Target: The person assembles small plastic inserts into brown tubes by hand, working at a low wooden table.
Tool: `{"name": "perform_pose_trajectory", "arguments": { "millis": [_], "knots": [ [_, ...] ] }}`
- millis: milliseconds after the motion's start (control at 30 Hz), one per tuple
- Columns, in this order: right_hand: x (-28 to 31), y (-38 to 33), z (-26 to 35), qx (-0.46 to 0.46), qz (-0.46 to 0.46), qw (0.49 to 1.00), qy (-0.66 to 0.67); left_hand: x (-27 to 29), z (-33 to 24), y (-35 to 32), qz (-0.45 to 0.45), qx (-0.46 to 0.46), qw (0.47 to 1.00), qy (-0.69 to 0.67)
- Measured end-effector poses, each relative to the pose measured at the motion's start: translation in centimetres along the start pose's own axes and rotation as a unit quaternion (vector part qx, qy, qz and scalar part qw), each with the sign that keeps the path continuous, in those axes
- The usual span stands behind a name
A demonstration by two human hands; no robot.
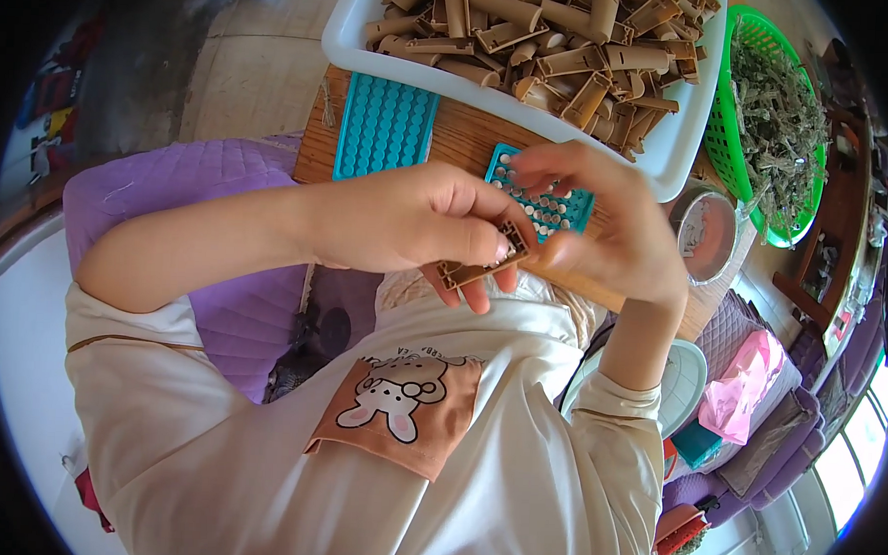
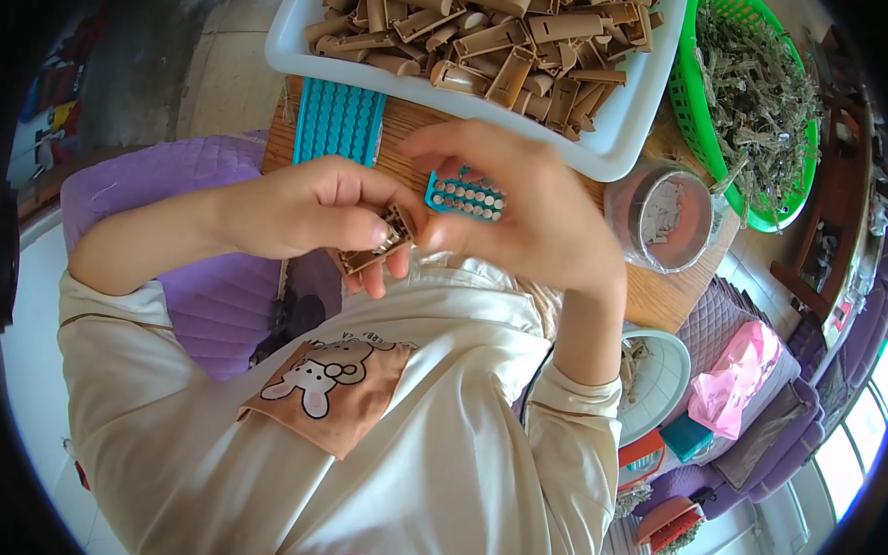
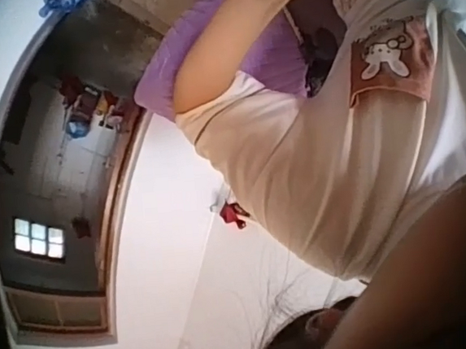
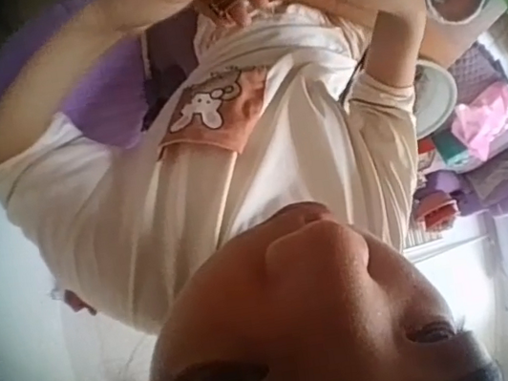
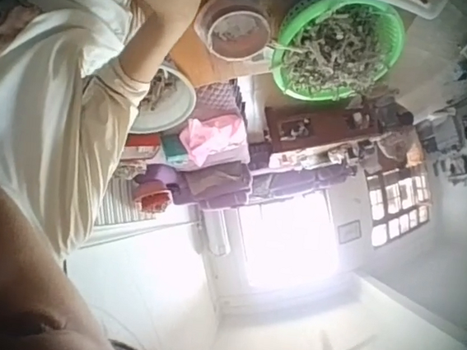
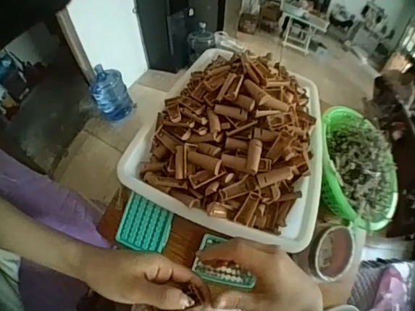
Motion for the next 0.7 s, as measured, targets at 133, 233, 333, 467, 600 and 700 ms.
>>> {"name": "perform_pose_trajectory", "arguments": {
  "millis": [133, 233, 333, 467, 600, 700],
  "knots": [
    [4.3, -0.2, -1.0, -0.038, -0.142, 0.976, -0.163, 0.8, -1.2, -0.3, -0.025, -0.039, 0.999, -0.023],
    [4.9, 0.4, -0.6, 0.023, -0.183, 0.827, -0.532, 1.4, -1.4, -0.3, -0.048, -0.057, 0.996, -0.038],
    [4.4, 0.7, -1.1, 0.053, -0.179, 0.795, -0.578, 1.5, -1.2, -0.2, -0.067, -0.062, 0.996, -0.017],
    [4.6, 0.5, -0.3, 0.075, -0.237, 0.792, -0.557, 0.9, -2.2, -0.6, -0.061, -0.121, 0.991, 0.011],
    [7.1, -2.4, -2.4, -0.02, -0.414, 0.882, -0.227, 0.7, -3.4, -1.0, -0.045, -0.184, 0.981, 0.03],
    [5.7, -3.5, -1.8, -0.002, -0.448, 0.893, -0.043, 1.0, -4.2, -1.4, -0.057, -0.233, 0.969, 0.06]
  ]
}}
Point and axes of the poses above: each hand's wrist, its own y-axis towards the middle knuckle, its own x-axis out of the back of the hand, z = x × y, the point moved 7 cm from there along y, towards the middle knuckle, and after that the axes turned 2 degrees about -y, right-handed, at the moved point
